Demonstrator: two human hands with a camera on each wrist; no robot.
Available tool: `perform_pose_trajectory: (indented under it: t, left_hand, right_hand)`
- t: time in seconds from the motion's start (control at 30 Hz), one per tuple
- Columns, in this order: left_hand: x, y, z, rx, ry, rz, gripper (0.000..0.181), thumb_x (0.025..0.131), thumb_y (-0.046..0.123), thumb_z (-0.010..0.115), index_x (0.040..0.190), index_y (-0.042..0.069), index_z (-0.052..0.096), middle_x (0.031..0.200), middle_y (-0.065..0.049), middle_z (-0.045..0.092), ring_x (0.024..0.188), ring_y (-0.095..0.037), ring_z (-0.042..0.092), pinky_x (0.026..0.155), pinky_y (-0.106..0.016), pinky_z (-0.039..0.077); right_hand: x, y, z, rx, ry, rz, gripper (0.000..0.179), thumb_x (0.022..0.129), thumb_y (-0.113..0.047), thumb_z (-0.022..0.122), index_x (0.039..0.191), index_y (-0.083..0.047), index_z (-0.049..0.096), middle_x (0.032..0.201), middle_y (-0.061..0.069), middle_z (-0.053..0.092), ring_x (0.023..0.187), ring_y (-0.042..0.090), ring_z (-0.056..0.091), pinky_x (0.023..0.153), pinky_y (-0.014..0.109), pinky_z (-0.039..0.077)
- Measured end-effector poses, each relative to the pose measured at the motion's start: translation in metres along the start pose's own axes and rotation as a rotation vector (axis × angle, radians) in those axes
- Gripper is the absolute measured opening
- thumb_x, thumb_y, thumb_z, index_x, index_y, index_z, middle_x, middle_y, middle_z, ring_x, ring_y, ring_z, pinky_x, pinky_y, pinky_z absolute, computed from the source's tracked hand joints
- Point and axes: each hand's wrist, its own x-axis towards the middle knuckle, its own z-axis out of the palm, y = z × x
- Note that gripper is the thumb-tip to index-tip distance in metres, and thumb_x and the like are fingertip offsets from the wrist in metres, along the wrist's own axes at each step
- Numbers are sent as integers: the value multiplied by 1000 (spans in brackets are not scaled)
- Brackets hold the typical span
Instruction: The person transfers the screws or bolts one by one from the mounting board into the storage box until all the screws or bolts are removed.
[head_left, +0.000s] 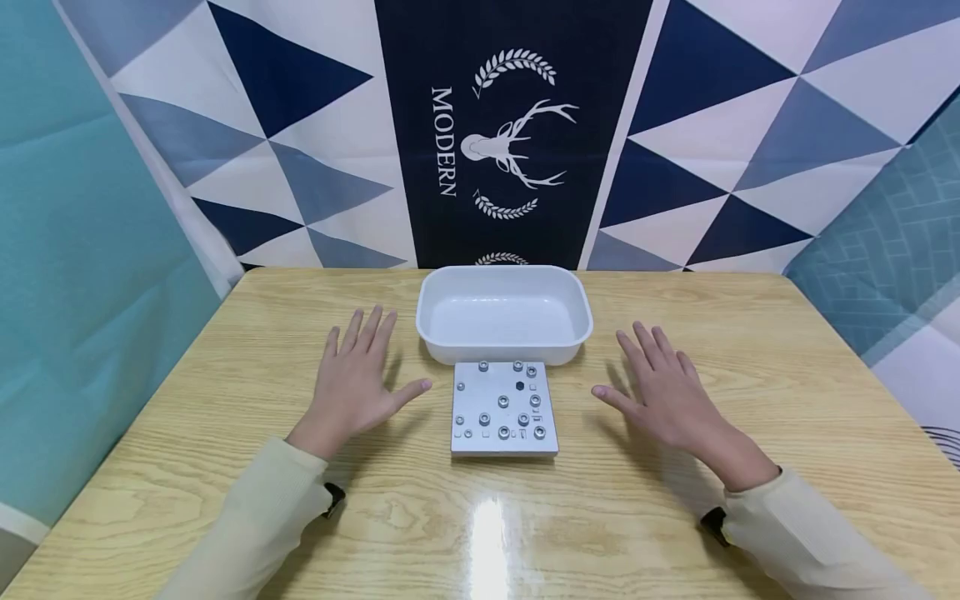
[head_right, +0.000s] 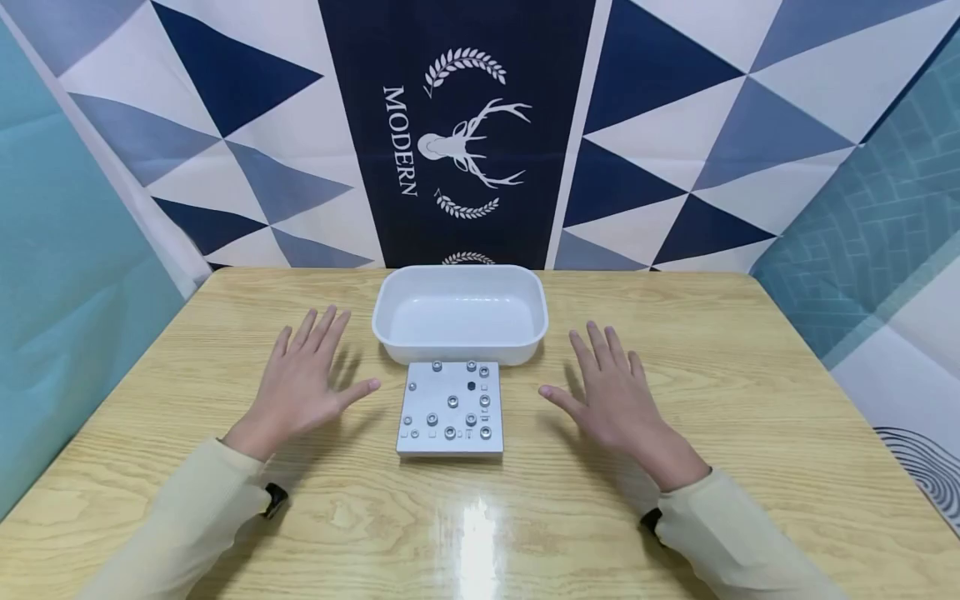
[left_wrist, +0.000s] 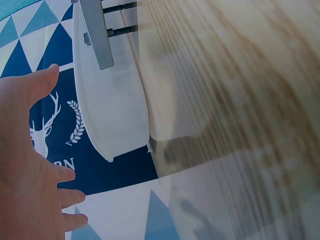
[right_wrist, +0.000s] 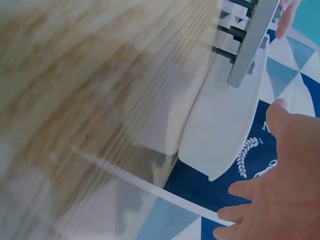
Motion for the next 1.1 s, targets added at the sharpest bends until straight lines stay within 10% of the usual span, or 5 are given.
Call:
perform_pose_trajectory:
  t: [0.6,1.1]
  left_hand:
    - [30,7,-15,-54,39,28,102,81,70,55,153,8,19,157,-20,26,142,-39,31,114,-60,31]
    - [61,7,-15,-300,-115,-111,95,88,69,44,152,4,19,154,-21,32,140,-37,36,111,-57,38]
  right_hand:
    - [-2,-11,-6,53,15,-60,85,90,-58,55,150,-4,28,158,26,17,146,48,10,111,72,18]
    - [-1,-20,-9,86,30,-164,83,81,-52,71,141,-1,43,150,26,33,140,48,26,112,65,29]
